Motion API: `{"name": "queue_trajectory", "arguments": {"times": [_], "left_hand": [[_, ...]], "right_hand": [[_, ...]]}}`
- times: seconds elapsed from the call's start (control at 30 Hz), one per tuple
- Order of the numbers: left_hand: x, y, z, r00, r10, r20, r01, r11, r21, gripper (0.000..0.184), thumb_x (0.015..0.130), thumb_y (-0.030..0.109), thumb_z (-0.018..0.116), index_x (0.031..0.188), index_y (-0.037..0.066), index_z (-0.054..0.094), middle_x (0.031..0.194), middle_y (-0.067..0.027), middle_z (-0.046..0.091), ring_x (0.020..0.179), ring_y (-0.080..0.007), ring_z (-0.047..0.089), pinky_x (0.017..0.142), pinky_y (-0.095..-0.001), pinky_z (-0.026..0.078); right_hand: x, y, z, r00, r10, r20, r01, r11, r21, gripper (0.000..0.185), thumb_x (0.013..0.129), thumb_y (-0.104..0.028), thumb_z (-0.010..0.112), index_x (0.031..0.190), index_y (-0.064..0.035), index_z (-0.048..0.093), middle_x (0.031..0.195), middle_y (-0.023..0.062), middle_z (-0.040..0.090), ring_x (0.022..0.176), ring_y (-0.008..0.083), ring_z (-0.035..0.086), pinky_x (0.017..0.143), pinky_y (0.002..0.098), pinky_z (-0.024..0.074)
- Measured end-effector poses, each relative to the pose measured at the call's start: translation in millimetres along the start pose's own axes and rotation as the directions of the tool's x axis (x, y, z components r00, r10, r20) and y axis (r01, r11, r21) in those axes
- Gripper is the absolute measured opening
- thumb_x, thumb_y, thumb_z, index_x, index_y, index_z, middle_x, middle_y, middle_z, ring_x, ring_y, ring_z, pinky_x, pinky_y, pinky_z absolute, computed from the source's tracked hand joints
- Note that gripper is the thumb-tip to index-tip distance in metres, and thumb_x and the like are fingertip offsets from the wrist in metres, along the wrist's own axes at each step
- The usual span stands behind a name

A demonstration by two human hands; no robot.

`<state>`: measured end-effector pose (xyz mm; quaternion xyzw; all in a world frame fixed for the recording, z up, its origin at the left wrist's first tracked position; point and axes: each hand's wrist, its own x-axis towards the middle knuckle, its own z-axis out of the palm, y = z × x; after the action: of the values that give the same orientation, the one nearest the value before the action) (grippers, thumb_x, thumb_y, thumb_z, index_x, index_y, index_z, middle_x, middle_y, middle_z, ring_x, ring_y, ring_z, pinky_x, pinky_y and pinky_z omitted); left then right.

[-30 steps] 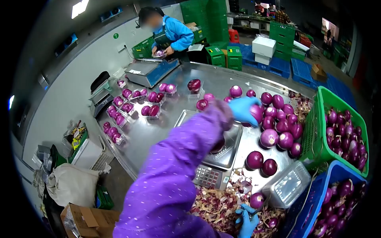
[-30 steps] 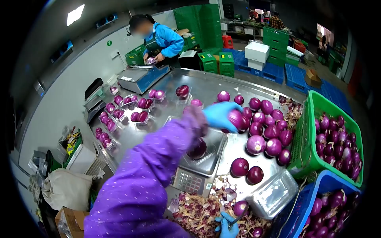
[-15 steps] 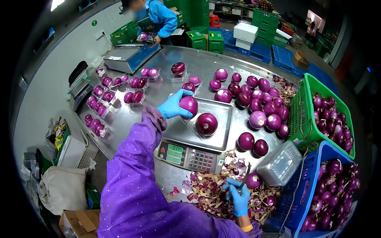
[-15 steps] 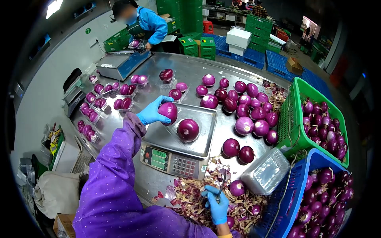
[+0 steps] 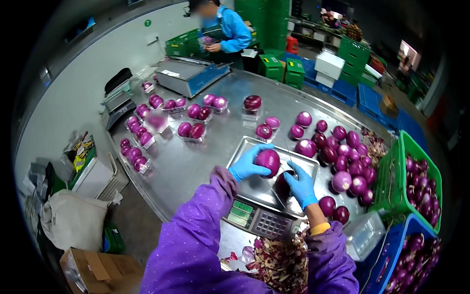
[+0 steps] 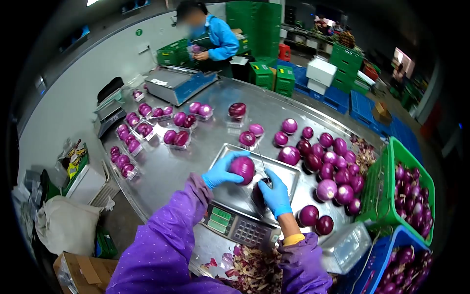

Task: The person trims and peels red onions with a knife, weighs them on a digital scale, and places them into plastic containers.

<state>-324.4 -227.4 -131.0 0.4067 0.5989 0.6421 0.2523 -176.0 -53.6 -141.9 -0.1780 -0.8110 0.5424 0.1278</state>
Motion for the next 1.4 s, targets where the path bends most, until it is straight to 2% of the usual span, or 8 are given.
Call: {"name": "queue_trajectory", "arguments": {"times": [0.07, 0.3, 0.57, 0.67, 1.0, 1.1, 1.2, 1.4], "left_hand": [[-3.6, 2.8, 0.3, 0.997, -0.070, 0.040, 0.071, 0.997, -0.028, 0.082, 0.067, 0.015, 0.080, 0.139, 0.008, 0.040, 0.138, -0.0115, 0.043, 0.129, -0.0238, 0.041, 0.110, -0.0373, 0.032], [9.1, -10.3, 8.4, 0.996, 0.009, 0.085, -0.005, 0.999, -0.053, 0.085, 0.066, 0.016, 0.081, 0.138, 0.007, 0.037, 0.135, -0.0104, 0.045, 0.128, -0.0233, 0.043, 0.110, -0.0365, 0.033], [27.3, -11.8, 9.2, 0.953, -0.176, 0.245, 0.001, 0.813, 0.582, 0.080, 0.071, 0.025, 0.075, 0.139, 0.010, 0.037, 0.137, -0.0114, 0.044, 0.132, -0.0258, 0.037, 0.113, -0.0389, 0.027], [30.8, -63.0, 4.9, 0.949, -0.064, 0.310, 0.022, 0.990, 0.138, 0.081, 0.073, 0.021, 0.073, 0.143, 0.010, 0.033, 0.141, -0.0117, 0.041, 0.133, -0.0259, 0.036, 0.113, -0.0390, 0.027], [34.3, -49.7, 13.7, 0.930, -0.260, 0.259, 0.215, 0.958, 0.190, 0.079, 0.080, 0.026, 0.072, 0.145, 0.008, 0.030, 0.142, -0.0148, 0.039, 0.130, -0.0257, 0.040, 0.111, -0.0365, 0.029], [29.6, -46.6, 12.7, 0.963, -0.188, 0.195, 0.165, 0.978, 0.128, 0.078, 0.083, 0.032, 0.070, 0.145, 0.009, 0.029, 0.144, -0.0149, 0.038, 0.133, -0.0256, 0.037, 0.112, -0.0375, 0.028], [19.2, -34.4, 10.3, 0.957, -0.278, 0.087, 0.280, 0.960, -0.014, 0.077, 0.085, 0.033, 0.069, 0.146, 0.009, 0.027, 0.145, -0.0129, 0.037, 0.133, -0.0262, 0.037, 0.112, -0.0383, 0.029], [17.3, -24.2, 34.4, 0.986, -0.153, 0.065, 0.105, 0.877, 0.468, 0.069, 0.087, 0.039, 0.064, 0.141, 0.007, 0.036, 0.140, -0.0194, 0.042, 0.129, -0.0304, 0.043, 0.108, -0.0391, 0.033]], "right_hand": [[0.2, 12.4, 1.3, 0.994, -0.107, -0.009, 0.103, 0.978, -0.179, 0.044, 0.083, -0.019, 0.065, 0.123, -0.0021, 0.057, 0.118, 0.0182, 0.061, 0.107, 0.0298, 0.061, 0.093, 0.0349, 0.0460], [-28.7, 15.0, -13.0, 0.985, -0.148, -0.090, 0.146, 0.989, -0.029, 0.032, 0.083, -0.007, 0.063, 0.115, -0.0027, 0.060, 0.108, 0.0120, 0.060, 0.101, 0.0230, 0.060, 0.091, 0.0320, 0.0454], [-33.7, 27.5, -15.8, 0.958, -0.252, -0.137, 0.246, 0.967, -0.066, 0.034, 0.082, -0.003, 0.062, 0.116, -0.0036, 0.060, 0.111, 0.0115, 0.059, 0.105, 0.0226, 0.057, 0.094, 0.0312, 0.0437], [-33.3, 27.5, -16.0, 0.961, -0.245, -0.128, 0.241, 0.969, -0.045, 0.032, 0.082, -0.001, 0.061, 0.114, -0.0024, 0.061, 0.111, 0.0087, 0.060, 0.105, 0.0186, 0.057, 0.094, 0.0293, 0.0429], [-36.7, 34.9, -19.0, 0.948, -0.295, -0.120, 0.292, 0.956, -0.039, 0.035, 0.081, -0.002, 0.062, 0.116, -0.0045, 0.061, 0.114, 0.0112, 0.060, 0.106, 0.0219, 0.059, 0.093, 0.0312, 0.0446], [-45.7, 32.9, -37.5, 0.931, -0.257, -0.260, 0.265, 0.964, -0.008, 0.033, 0.083, -0.003, 0.062, 0.115, -0.0050, 0.062, 0.113, 0.0090, 0.060, 0.105, 0.0189, 0.058, 0.090, 0.0289, 0.0451], [-68.4, 24.3, -65.2, 0.938, 0.170, -0.302, -0.072, 0.948, 0.311, 0.030, 0.088, -0.005, 0.058, 0.118, -0.0032, 0.059, 0.109, 0.0046, 0.061, 0.062, 0.0052, 0.052, 0.050, 0.0203, 0.0417], [-93.3, 41.8, -50.9, 0.919, 0.313, -0.242, -0.198, 0.893, 0.404, 0.058, 0.089, -0.012, 0.063, 0.141, -0.0083, 0.039, 0.094, 0.0066, 0.058, 0.049, 0.0070, 0.049, 0.037, 0.0212, 0.0404]]}}
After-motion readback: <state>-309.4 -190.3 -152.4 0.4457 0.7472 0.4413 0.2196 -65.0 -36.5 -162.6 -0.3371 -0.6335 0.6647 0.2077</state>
